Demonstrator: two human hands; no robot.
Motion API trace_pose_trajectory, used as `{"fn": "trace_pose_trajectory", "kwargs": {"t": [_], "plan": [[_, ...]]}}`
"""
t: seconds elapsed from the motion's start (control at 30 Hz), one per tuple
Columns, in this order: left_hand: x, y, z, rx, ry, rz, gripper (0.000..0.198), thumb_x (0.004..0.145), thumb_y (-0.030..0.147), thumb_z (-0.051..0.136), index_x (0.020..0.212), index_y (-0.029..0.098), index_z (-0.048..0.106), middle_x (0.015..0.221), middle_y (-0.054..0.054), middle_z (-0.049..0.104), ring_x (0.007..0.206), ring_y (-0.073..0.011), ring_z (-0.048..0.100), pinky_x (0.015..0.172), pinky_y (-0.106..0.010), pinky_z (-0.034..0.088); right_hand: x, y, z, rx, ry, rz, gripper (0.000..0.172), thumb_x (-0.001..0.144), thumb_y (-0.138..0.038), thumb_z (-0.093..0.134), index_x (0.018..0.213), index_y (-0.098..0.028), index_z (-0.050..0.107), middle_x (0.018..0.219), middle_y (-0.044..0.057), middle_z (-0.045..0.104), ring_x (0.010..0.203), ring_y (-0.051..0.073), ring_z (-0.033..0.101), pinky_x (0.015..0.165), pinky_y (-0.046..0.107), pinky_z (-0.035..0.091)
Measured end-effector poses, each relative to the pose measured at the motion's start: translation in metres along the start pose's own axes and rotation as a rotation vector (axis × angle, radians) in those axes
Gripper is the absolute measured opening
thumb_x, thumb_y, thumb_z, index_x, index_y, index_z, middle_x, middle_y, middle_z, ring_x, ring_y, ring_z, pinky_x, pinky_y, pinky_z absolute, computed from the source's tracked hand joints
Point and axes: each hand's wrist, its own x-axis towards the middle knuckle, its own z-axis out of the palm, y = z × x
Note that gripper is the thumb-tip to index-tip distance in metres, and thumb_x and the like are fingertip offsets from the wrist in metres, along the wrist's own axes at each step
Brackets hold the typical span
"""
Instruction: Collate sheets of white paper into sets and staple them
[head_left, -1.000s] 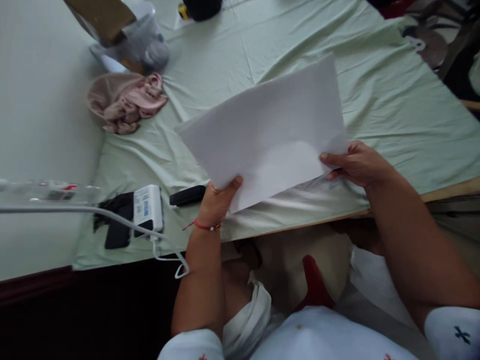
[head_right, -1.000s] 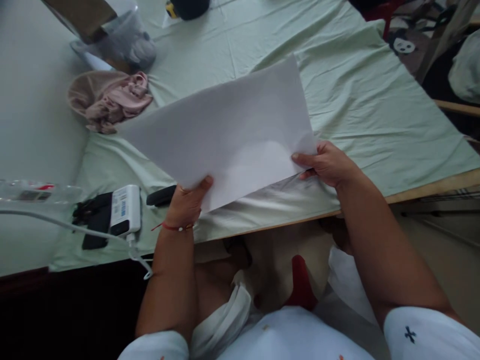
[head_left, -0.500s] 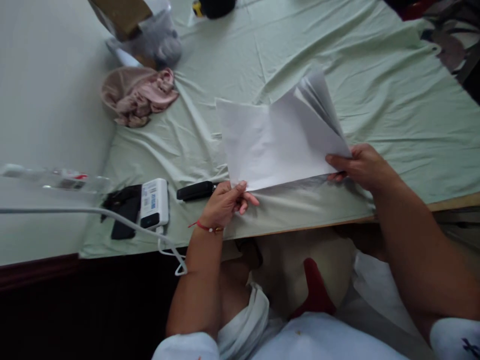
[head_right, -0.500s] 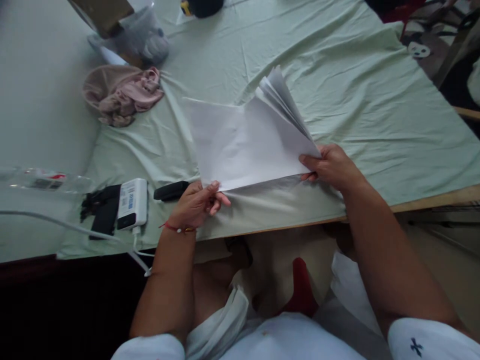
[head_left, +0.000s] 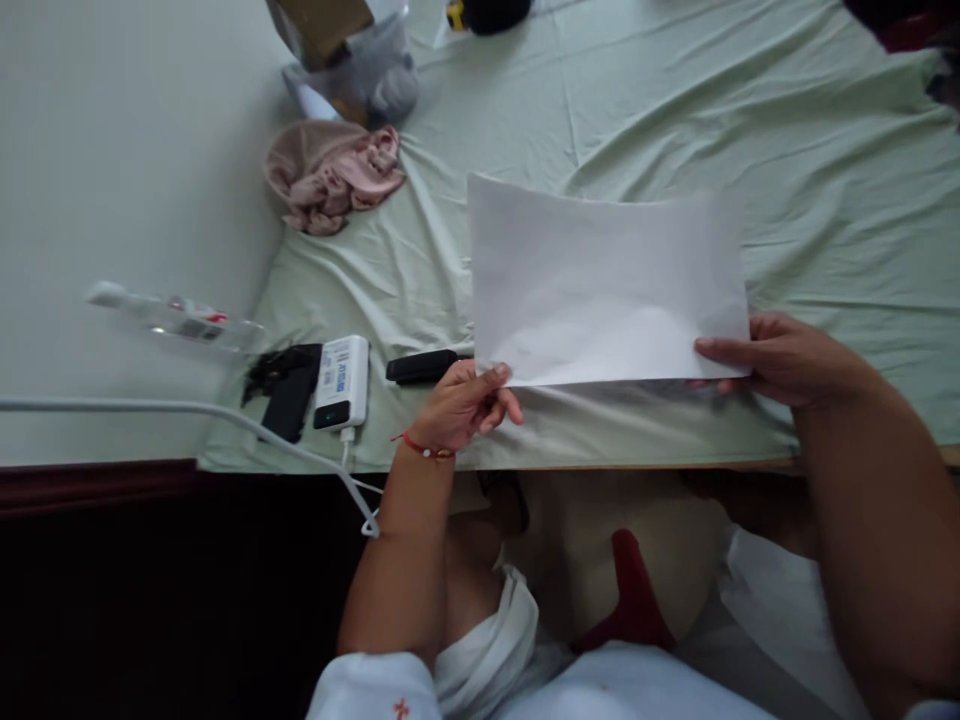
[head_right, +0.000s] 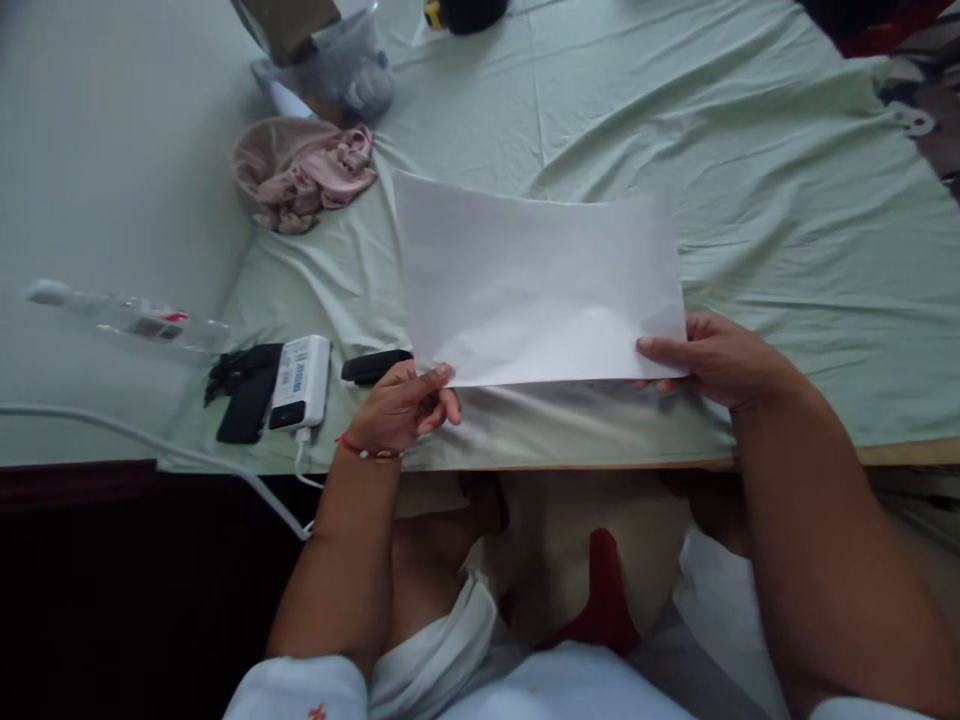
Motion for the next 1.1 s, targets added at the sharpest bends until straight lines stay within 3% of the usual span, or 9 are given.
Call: {"fn": "trace_pose_trajectory", "kwargs": {"t": [0.2,0.43,0.5,0.6,0.8,0.9,0.97,1.1], "plan": [[0.007,-0.006,0.000,-0.031,0.092,-0.028,0.056,0.073,0.062,0.091,0.056,0.014,0.066,0.057,-0.010,0.074,0.035,-0.0039,0.041,0.035,-0.020,0.023,0.003,0.002,0.007,0.020,0.074,-0.118,0.016,0.077,-0.026,0.091,0.070,-0.018,0.079,0.078,0.008,0.076,0.059,0.014,0.068,0.049,0.019,0.054],[0.011,-0.009,0.002,-0.238,0.169,-0.043,0.047,0.072,0.045,0.095,0.062,0.016,0.060,0.066,-0.010,0.078,0.039,-0.0032,0.044,0.042,-0.019,0.031,-0.001,-0.007,0.011,0.202,0.190,-0.113,0.037,0.054,-0.018,0.103,0.058,-0.016,0.066,0.057,0.000,0.058,0.042,0.008,0.053,0.036,0.016,0.045],[0.011,-0.009,0.004,-0.235,0.298,0.021,0.040,0.075,0.040,0.093,0.066,0.016,0.062,0.063,-0.008,0.077,0.038,-0.0041,0.045,0.040,-0.018,0.029,0.002,-0.010,0.011,0.249,0.260,-0.096,0.042,0.050,-0.012,0.103,0.056,-0.017,0.061,0.053,-0.001,0.055,0.039,0.008,0.051,0.032,0.014,0.042],[0.010,-0.009,0.007,-0.136,0.579,0.219,0.025,0.087,0.034,0.080,0.075,0.016,0.067,0.057,-0.004,0.073,0.036,-0.0054,0.044,0.039,-0.018,0.028,0.005,-0.011,0.010,0.289,0.326,-0.073,0.041,0.060,-0.005,0.096,0.055,-0.016,0.058,0.048,-0.002,0.052,0.037,0.006,0.048,0.031,0.012,0.038],[0.009,-0.008,-0.004,0.063,0.996,0.665,0.020,0.099,0.027,0.060,0.083,0.018,0.066,0.054,0.002,0.069,0.039,-0.0079,0.045,0.044,-0.020,0.034,0.005,-0.005,0.021,0.275,0.217,-0.050,0.028,0.073,-0.002,0.088,0.060,-0.013,0.065,0.051,0.000,0.056,0.037,0.006,0.048,0.031,0.011,0.037],[0.013,-0.009,-0.020,0.151,1.160,0.717,0.019,0.099,0.024,0.054,0.083,0.019,0.063,0.059,0.002,0.070,0.044,-0.0087,0.051,0.049,-0.021,0.039,0.006,-0.001,0.028,0.255,0.147,-0.040,0.027,0.071,-0.006,0.092,0.062,-0.012,0.067,0.054,0.000,0.057,0.038,0.004,0.047,0.030,0.011,0.035],[0.017,-0.012,-0.032,0.223,1.230,0.707,0.012,0.097,0.020,0.054,0.087,0.019,0.061,0.066,0.002,0.072,0.053,-0.0103,0.062,0.058,-0.022,0.047,0.007,0.001,0.031,0.255,0.109,-0.043,0.030,0.068,-0.010,0.097,0.062,-0.012,0.067,0.055,-0.001,0.056,0.038,0.004,0.047,0.030,0.010,0.034],[0.021,-0.022,-0.049,0.386,1.240,0.694,0.014,0.091,0.011,0.057,0.100,0.018,0.065,0.094,-0.006,0.081,0.092,-0.0182,0.080,0.090,-0.032,0.060,0.009,0.004,0.037,0.246,0.071,-0.045,0.033,0.069,-0.017,0.099,0.063,-0.014,0.067,0.057,-0.001,0.056,0.040,0.004,0.048,0.031,0.011,0.035]]}}
